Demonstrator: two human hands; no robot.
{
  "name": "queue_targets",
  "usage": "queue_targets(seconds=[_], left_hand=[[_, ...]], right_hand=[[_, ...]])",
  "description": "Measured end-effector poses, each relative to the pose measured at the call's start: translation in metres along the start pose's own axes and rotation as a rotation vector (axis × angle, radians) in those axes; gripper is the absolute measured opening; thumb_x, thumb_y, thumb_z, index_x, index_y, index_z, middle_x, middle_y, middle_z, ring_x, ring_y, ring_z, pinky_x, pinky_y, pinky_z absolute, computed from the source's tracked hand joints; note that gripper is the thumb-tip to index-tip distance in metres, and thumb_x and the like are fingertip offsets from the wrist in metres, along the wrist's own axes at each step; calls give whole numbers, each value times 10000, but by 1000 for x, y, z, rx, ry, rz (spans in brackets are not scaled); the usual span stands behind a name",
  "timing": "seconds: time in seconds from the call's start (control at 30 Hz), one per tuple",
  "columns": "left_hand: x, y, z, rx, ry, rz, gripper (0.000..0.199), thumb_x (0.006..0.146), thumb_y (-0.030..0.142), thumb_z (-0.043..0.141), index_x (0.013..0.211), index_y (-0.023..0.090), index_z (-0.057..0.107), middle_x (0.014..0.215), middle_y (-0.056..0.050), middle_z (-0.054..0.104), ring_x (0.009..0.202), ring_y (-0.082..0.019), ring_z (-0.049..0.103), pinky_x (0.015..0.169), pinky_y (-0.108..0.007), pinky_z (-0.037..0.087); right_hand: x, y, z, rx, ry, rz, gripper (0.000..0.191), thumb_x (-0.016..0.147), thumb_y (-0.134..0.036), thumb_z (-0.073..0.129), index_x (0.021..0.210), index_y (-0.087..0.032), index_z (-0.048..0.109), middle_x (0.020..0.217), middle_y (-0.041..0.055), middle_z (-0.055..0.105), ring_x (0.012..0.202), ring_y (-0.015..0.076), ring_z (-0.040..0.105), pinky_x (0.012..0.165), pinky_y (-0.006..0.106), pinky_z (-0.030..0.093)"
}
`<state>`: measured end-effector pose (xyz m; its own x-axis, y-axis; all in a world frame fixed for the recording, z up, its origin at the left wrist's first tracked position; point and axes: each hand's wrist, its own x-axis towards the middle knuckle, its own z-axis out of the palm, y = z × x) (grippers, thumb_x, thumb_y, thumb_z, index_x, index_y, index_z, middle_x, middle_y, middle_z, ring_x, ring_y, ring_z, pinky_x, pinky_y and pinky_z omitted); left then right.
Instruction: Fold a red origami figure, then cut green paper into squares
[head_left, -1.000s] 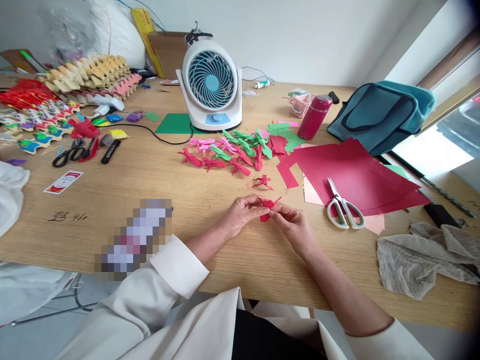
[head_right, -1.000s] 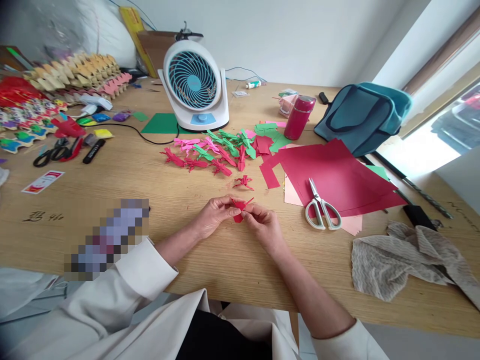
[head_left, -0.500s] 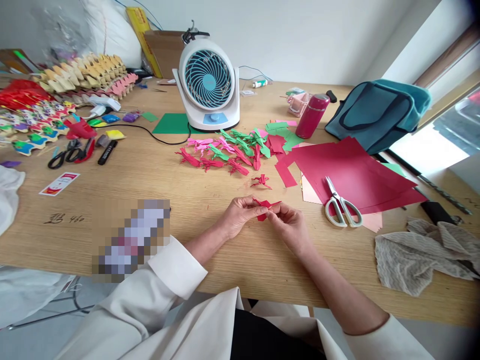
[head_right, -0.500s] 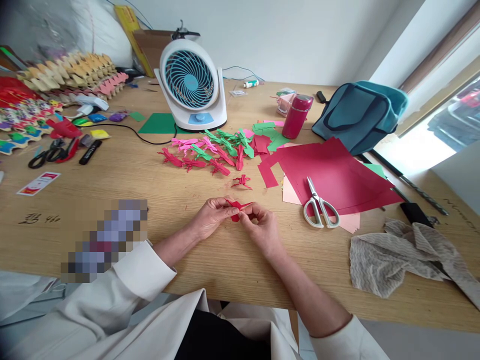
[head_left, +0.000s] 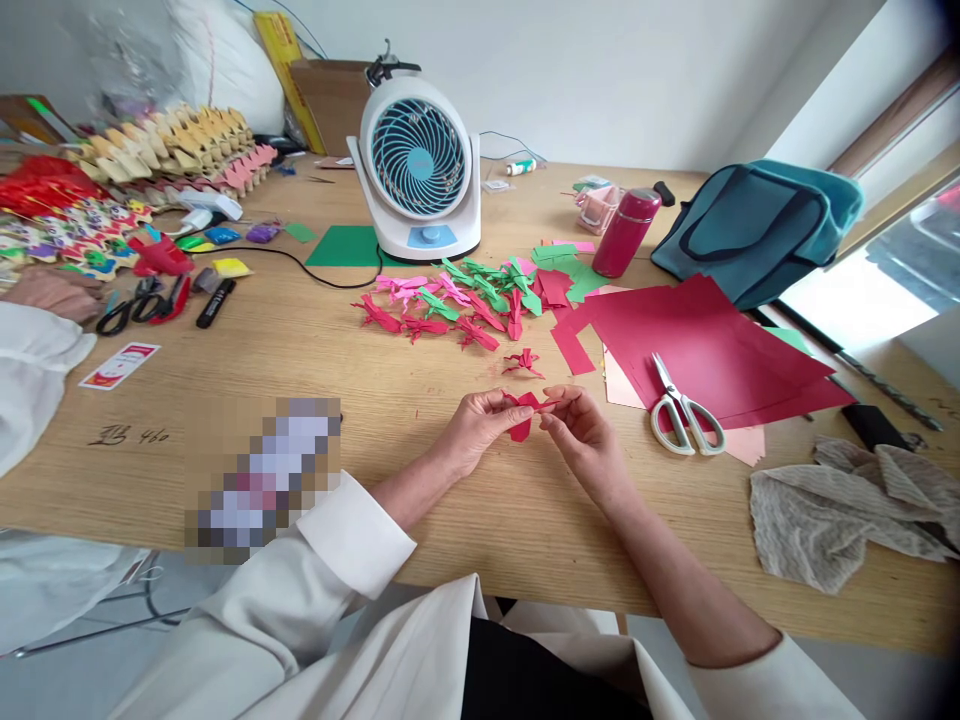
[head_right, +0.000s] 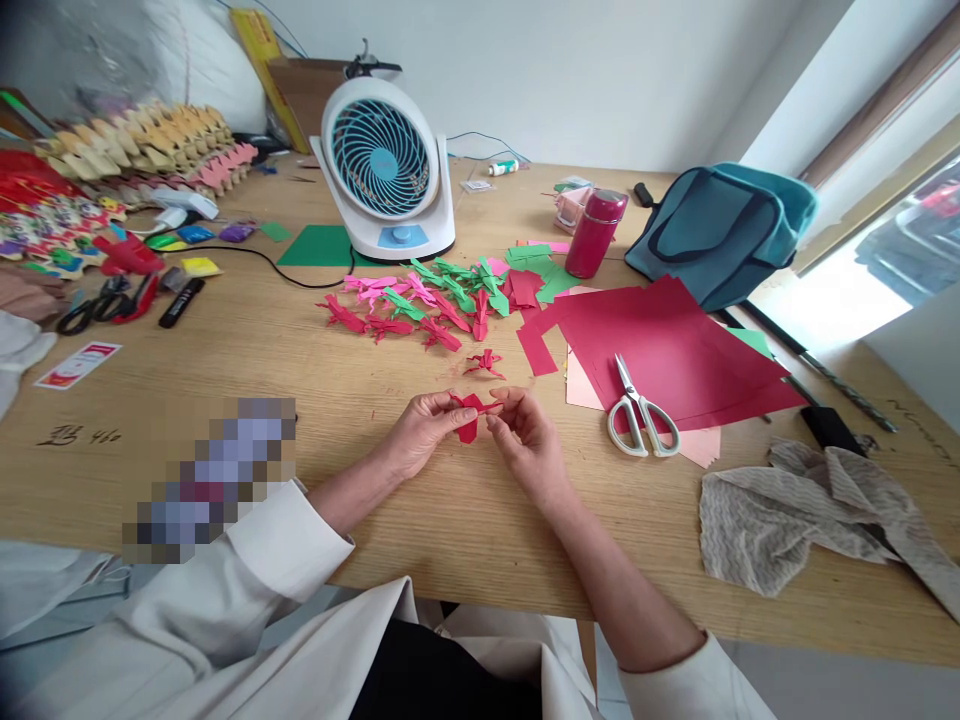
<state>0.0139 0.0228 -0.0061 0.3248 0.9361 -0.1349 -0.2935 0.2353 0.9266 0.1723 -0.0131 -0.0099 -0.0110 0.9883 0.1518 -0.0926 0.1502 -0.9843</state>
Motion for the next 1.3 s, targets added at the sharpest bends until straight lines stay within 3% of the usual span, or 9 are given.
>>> queue_targets(seconds=[0.2,0.6,0.93,1.3], left_hand=[[0,1,1,-11,5,-35,297,577,377,876,669,138,724,664,8,643,617,-83,532,619,-229,407],[-2,1,1,65,-9,-33,326,585,395,872,684,123,722,603,17,619,585,-77,509,602,-225,395],[-2,4,1,23,-83,-31,354,572,357,887,774,116,723,707,-21,718,666,-119,630,701,-252,470],[-2,5,-3,55,-152,-18,325,638,363,856,742,110,680,631,2,657,551,-80,560,567,-214,427]], right_hand=[[1,0,-2,-65,26,-17,179,853,-408,687,967,-272,662,876,11,652,768,165,568,736,316,471],[1,6,-4,-52,6,-56,99,866,-344,677,888,-259,631,803,-2,594,729,154,530,690,297,443],[-1,2,-5,-213,-15,-223,37,896,-231,619,862,-227,607,827,11,573,743,144,547,701,302,457],[-5,-5,-5,-368,-19,-312,75,901,-173,586,868,-228,626,830,18,567,762,155,545,702,313,459]])
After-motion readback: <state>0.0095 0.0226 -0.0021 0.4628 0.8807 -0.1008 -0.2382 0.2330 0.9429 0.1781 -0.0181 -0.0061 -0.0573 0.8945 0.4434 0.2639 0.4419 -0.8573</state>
